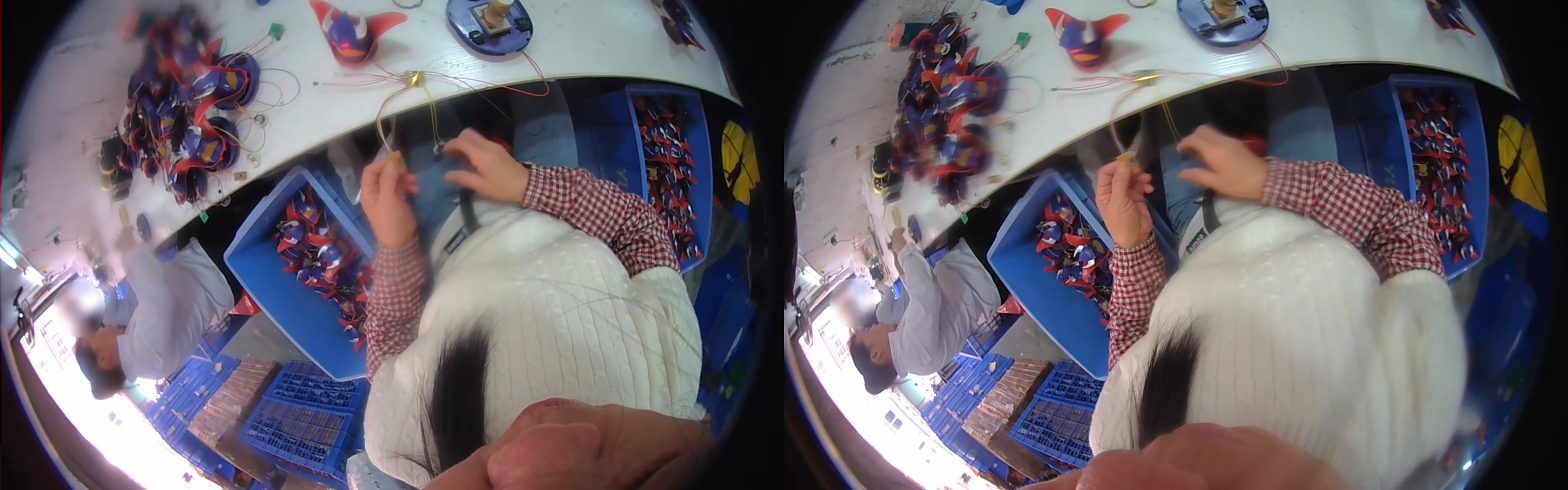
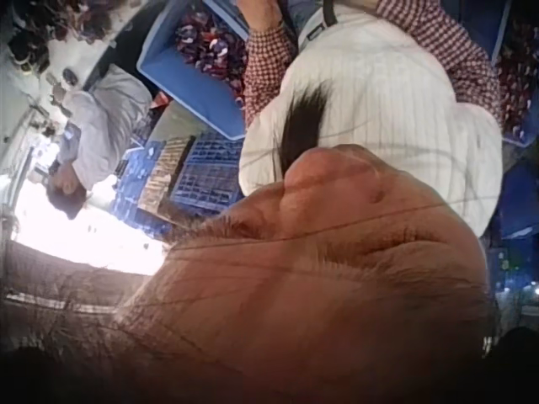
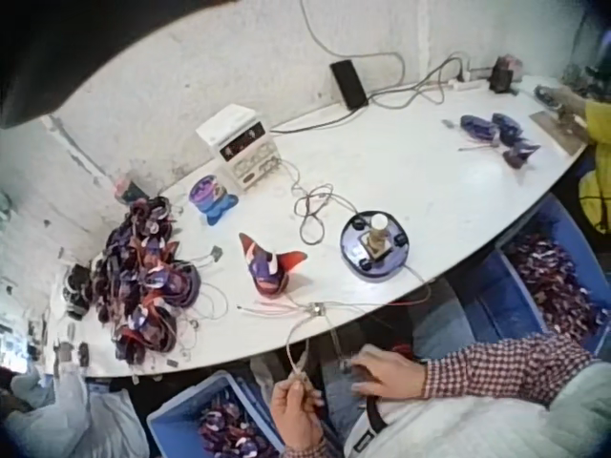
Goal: The recorder is assembling small toy boats by tying strings and using a sealing machine at a workbench.
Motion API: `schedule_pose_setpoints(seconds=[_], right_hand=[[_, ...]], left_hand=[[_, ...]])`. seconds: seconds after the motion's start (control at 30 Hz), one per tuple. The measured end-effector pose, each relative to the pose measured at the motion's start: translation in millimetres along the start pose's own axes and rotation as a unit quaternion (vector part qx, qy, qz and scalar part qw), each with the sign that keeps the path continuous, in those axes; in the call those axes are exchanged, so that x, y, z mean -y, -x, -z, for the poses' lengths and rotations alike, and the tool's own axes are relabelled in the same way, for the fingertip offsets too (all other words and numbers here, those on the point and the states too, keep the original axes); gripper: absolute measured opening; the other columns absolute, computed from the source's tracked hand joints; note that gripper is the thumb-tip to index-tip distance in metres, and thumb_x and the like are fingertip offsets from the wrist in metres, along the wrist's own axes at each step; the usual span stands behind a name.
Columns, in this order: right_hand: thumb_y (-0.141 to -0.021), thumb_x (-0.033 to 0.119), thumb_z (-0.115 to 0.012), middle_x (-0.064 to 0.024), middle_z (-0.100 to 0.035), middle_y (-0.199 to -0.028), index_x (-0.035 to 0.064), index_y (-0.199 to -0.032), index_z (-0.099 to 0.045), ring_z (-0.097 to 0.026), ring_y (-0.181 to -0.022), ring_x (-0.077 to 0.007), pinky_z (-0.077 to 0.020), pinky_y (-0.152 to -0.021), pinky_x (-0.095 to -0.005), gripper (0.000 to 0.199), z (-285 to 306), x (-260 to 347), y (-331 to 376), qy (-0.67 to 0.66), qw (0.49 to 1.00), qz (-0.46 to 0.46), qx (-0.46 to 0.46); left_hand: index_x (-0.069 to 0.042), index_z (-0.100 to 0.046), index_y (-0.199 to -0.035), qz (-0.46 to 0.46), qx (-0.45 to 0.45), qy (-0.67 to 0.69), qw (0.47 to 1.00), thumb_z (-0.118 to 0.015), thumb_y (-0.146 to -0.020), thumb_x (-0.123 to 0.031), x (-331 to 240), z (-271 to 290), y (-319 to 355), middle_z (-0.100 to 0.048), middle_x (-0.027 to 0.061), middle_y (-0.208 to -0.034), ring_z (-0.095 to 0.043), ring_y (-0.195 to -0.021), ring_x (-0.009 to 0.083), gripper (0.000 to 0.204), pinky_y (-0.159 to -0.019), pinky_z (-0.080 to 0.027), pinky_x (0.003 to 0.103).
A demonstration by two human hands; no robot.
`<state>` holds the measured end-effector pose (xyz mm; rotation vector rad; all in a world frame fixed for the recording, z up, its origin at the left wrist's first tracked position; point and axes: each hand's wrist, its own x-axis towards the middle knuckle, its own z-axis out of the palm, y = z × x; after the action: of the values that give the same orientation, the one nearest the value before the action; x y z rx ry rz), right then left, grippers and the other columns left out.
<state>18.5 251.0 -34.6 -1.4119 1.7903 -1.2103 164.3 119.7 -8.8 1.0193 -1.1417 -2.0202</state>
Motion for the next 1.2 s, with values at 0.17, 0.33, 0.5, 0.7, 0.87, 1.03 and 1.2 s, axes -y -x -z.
schedule_pose_setpoints(seconds=[0.17, 0.33, 0.5, 0.7, 0.87, 1.03, 1.2], right_hand=[[-0.073, 0.018, -0.076, -0.0155, -0.055, -0.11, 0.0027, -0.127, -0.048, -0.054, -0.09, -0.0197, -0.0482, -0.075, -0.0295, 0.062, -6, -70, -18, 0.1, 0.982, -0.114, -0.112], [-0.079, 0.013, -0.07, -0.0119, -0.061, -0.098, 0.0011, -0.121, -0.054, -0.058, -0.081, -0.0157, -0.0491, -0.069, -0.026, 0.046, -13, -93, -32, -0.179, 0.96, -0.182, 0.116], [-0.083, 0.011, -0.066, -0.0088, -0.063, -0.086, -0.0015, -0.112, -0.059, -0.059, -0.071, -0.0134, -0.0499, -0.063, -0.0231, 0.032, -5, -73, -25, -0.327, 0.904, -0.24, 0.133], [-0.086, 0.006, -0.063, -0.0068, -0.062, -0.082, -0.0016, -0.106, -0.06, -0.059, -0.067, -0.0117, -0.0504, -0.061, -0.0221, 0.021, 20, -28, -14, -0.429, 0.867, -0.236, 0.096], [-0.087, 0.003, -0.062, -0.0061, -0.062, -0.084, -0.0004, -0.105, -0.06, -0.058, -0.067, -0.0114, -0.0504, -0.06, -0.022, 0.019, 32, -5, -11, -0.445, 0.862, -0.222, 0.101], [-0.087, 0.005, -0.061, -0.0081, -0.062, -0.084, -0.0018, -0.105, -0.06, -0.059, -0.068, -0.0124, -0.05, -0.059, -0.022, 0.02, 38, 4, -8, -0.44, 0.866, -0.221, 0.091], [-0.087, 0.004, -0.062, -0.0051, -0.062, -0.084, 0.0014, -0.106, -0.061, -0.058, -0.067, -0.0102, -0.0492, -0.059, -0.0204, 0.019, 46, 12, -10, -0.433, 0.866, -0.24, 0.068]], left_hand=[[-0.001, -0.056, -0.103, 0.018, -0.005, 0.002, 1.0, -0.056, -0.093, -0.009, 6, -2, 1, -0.064, 0.0119, -0.088, -0.062, -0.069, 0.0153, 0.012, -0.06, -0.051, 0.021], [-0.002, -0.055, -0.106, 0.026, -0.001, 0.025, 0.999, -0.056, -0.093, -0.008, 4, -8, 2, -0.064, 0.0124, -0.088, -0.063, -0.07, 0.0158, 0.014, -0.06, -0.051, 0.021], [-0.001, -0.055, -0.108, 0.01, -0.009, -0.013, 1.0, -0.055, -0.091, -0.008, 2, -14, 6, -0.063, 0.0129, -0.091, -0.061, -0.07, 0.0165, 0.018, -0.06, -0.051, 0.023], [0.0, -0.053, -0.114, -0.036, 0.018, -0.098, 0.994, -0.053, -0.093, -0.007, 0, -16, 7, -0.062, 0.0126, -0.092, -0.061, -0.07, 0.0161, 0.023, -0.06, -0.05, 0.023], [0.002, -0.053, -0.116, -0.035, 0.047, -0.101, 0.993, -0.053, -0.093, -0.007, -1, -23, 10, -0.062, 0.0121, -0.09, -0.061, -0.07, 0.0158, 0.024, -0.06, -0.05, 0.023], [0.002, -0.053, -0.116, -0.015, 0.068, -0.1, 0.993, -0.052, -0.093, -0.006, -1, -27, 10, -0.062, 0.0126, -0.092, -0.061, -0.071, 0.0164, 0.024, -0.061, -0.05, 0.023], [0.002, -0.054, -0.115, 0.005, 0.092, -0.078, 0.993, -0.052, -0.092, -0.005, -4, -28, 9, -0.062, 0.0134, -0.095, -0.061, -0.073, 0.0167, 0.024, -0.062, -0.05, 0.023]])
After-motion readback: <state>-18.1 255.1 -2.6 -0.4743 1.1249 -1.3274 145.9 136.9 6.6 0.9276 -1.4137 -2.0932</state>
